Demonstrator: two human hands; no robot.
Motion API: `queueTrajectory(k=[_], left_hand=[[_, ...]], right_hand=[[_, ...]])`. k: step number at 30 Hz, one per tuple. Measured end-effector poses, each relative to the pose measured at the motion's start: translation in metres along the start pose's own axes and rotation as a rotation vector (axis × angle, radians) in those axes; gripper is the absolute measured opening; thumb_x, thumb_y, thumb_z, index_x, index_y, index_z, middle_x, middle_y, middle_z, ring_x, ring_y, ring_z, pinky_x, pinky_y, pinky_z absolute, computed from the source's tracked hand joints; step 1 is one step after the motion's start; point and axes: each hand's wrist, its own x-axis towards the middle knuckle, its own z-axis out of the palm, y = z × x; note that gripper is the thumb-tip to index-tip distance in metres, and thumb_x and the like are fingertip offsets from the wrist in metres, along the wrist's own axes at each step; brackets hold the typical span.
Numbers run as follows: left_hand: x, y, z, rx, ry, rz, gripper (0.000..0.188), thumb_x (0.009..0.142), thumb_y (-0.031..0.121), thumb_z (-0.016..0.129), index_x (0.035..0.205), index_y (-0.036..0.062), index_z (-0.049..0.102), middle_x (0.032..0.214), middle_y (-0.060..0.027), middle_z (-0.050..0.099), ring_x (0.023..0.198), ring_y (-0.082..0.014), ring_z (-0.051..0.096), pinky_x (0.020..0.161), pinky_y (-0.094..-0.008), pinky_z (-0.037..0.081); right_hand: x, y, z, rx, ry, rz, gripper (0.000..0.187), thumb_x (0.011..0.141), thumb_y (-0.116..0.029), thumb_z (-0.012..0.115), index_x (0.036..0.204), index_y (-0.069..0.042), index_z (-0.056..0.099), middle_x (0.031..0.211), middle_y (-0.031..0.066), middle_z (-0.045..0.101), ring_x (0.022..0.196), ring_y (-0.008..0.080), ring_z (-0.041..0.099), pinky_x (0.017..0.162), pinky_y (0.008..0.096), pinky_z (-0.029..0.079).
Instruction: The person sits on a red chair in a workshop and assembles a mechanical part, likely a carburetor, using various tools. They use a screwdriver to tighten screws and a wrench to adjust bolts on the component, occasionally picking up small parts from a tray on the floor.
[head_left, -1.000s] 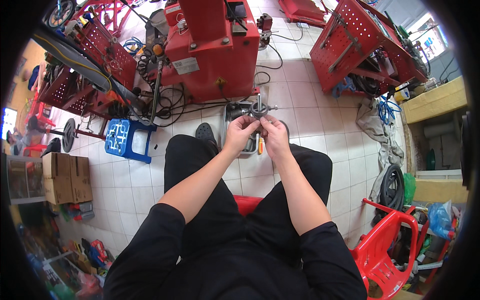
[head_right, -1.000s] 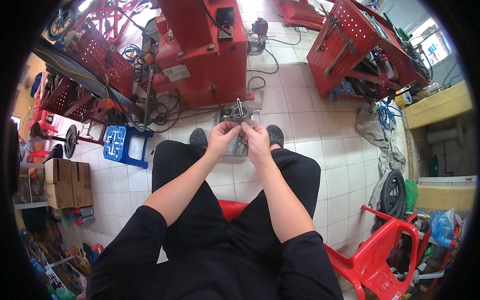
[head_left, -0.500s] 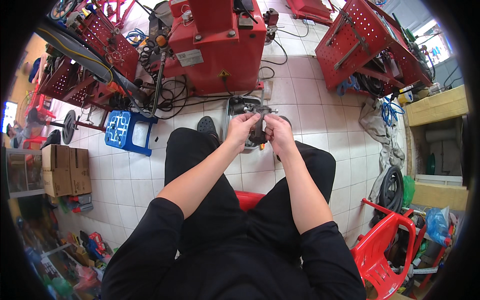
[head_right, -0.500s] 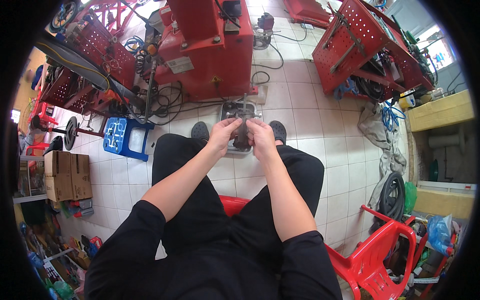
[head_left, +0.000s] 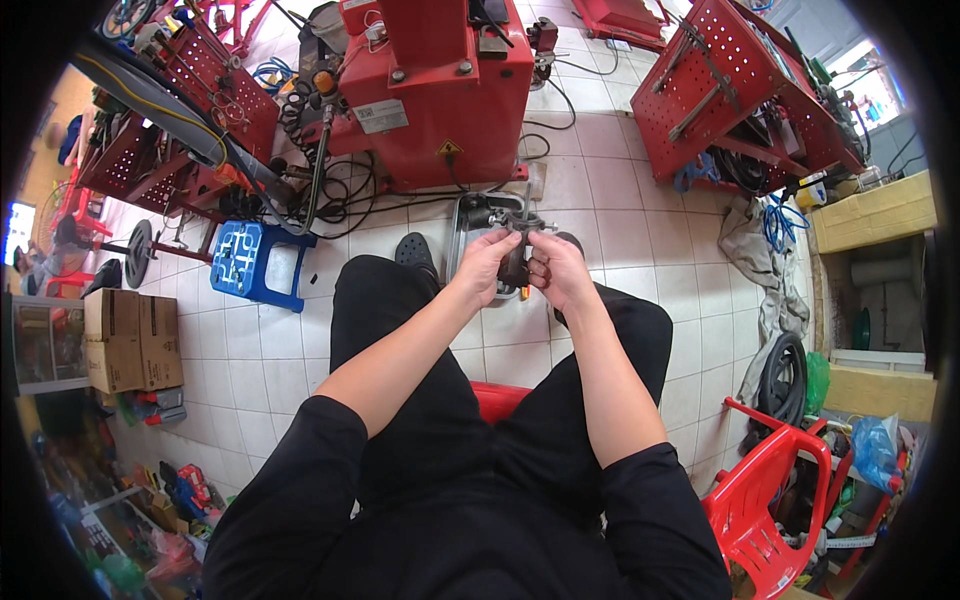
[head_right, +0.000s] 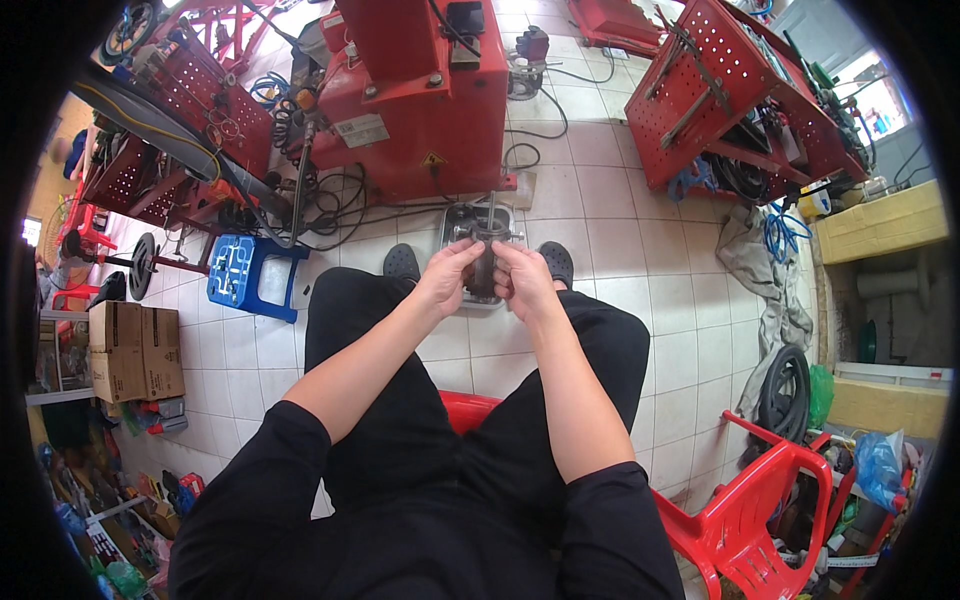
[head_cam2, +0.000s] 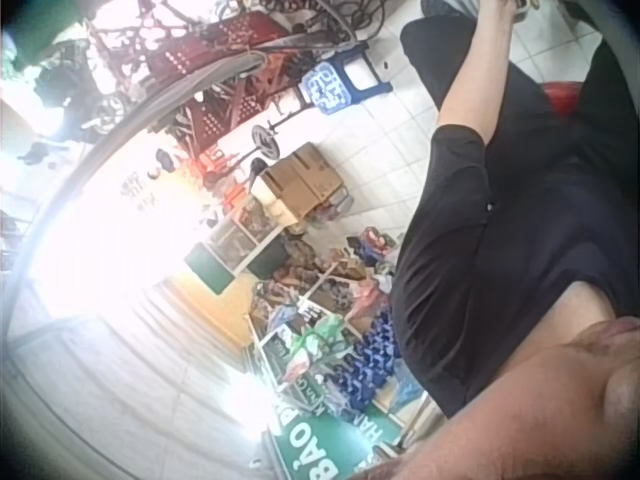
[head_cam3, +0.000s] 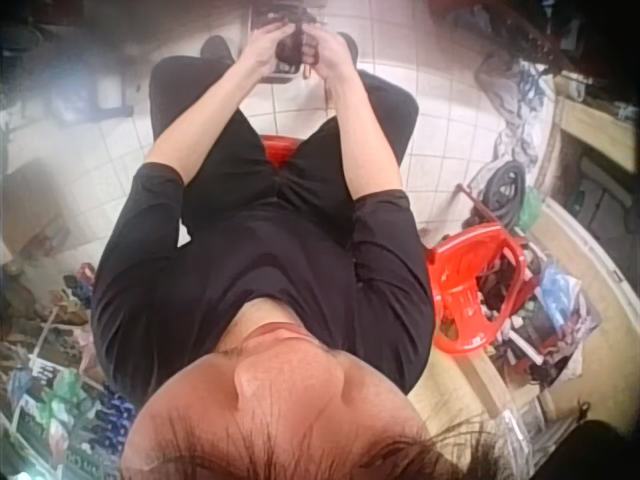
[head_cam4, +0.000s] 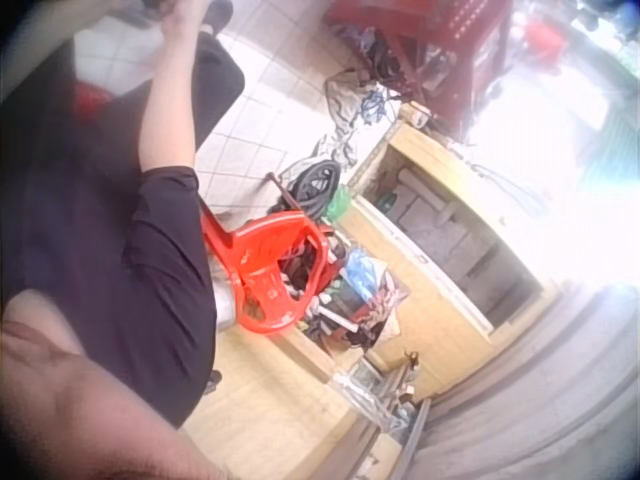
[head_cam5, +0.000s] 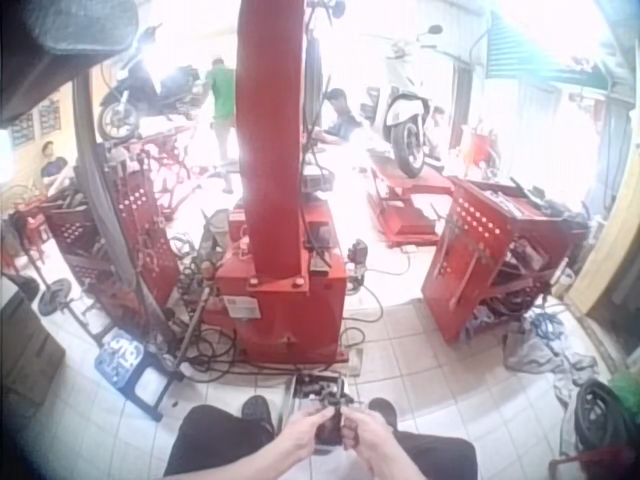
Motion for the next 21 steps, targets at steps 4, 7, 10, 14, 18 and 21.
queueTrajectory(k=[4,7,10,14,18,21], left_hand=[[0.002,-0.002,-0.003,-0.020,-0.022,-0.019,0.015,0.087,0.021,0.065,0.098,0.0114,0.063,0.089,0.0021,0.062,0.080,-0.0098,0.053,0.073,-0.0267,0.041],[0.001,-0.002,-0.003,-0.015,-0.014,-0.023,0.015,0.087,0.021,0.065,0.098,0.0111,0.063,0.088,0.0020,0.062,0.079,-0.0097,0.052,0.073,-0.0270,0.041],[-0.001,0.001,-0.001,-0.017,-0.040,-0.036,0.016,0.086,0.021,0.065,0.099,0.0112,0.063,0.087,0.0025,0.062,0.077,-0.0091,0.052,0.071,-0.0263,0.040],[-0.002,0.004,0.001,-0.017,-0.050,-0.014,0.015,0.086,0.021,0.066,0.097,0.0120,0.063,0.084,0.0041,0.060,0.073,-0.0077,0.049,0.069,-0.0247,0.038],[-0.002,0.007,0.002,0.039,-0.052,-0.006,0.012,0.085,0.021,0.067,0.094,0.0133,0.065,0.082,0.0056,0.060,0.070,-0.0074,0.047,0.067,-0.0245,0.037],[-0.004,0.008,0.004,0.051,-0.043,-0.028,0.010,0.085,0.021,0.067,0.091,0.0141,0.065,0.081,0.0059,0.060,0.069,-0.0076,0.047,0.067,-0.0255,0.037]], right_hand=[[-0.001,-0.001,0.000,-0.044,0.005,-0.021,0.014,0.087,-0.020,0.064,0.082,-0.012,0.053,0.057,-0.0080,0.038,0.046,0.0062,0.037,0.041,0.0234,0.028],[-0.003,0.000,0.003,-0.075,0.037,-0.034,0.014,0.087,-0.019,0.064,0.083,-0.011,0.053,0.057,-0.0079,0.039,0.047,0.0063,0.038,0.042,0.0237,0.030],[-0.001,0.002,0.001,-0.086,0.027,-0.056,0.013,0.087,-0.019,0.064,0.085,-0.010,0.055,0.058,-0.0080,0.039,0.047,0.0063,0.038,0.043,0.0234,0.032],[0.001,0.005,0.001,-0.093,0.029,-0.106,0.012,0.087,-0.020,0.063,0.086,-0.010,0.056,0.058,-0.0083,0.040,0.048,0.0061,0.038,0.045,0.0234,0.033],[0.000,0.005,-0.001,-0.045,0.028,-0.105,0.012,0.087,-0.020,0.063,0.085,-0.010,0.057,0.059,-0.0084,0.040,0.048,0.0059,0.039,0.046,0.0238,0.033],[0.000,0.004,-0.004,-0.058,0.021,-0.094,0.013,0.088,-0.020,0.063,0.085,-0.009,0.057,0.059,-0.0083,0.040,0.048,0.0062,0.039,0.046,0.0235,0.033]])
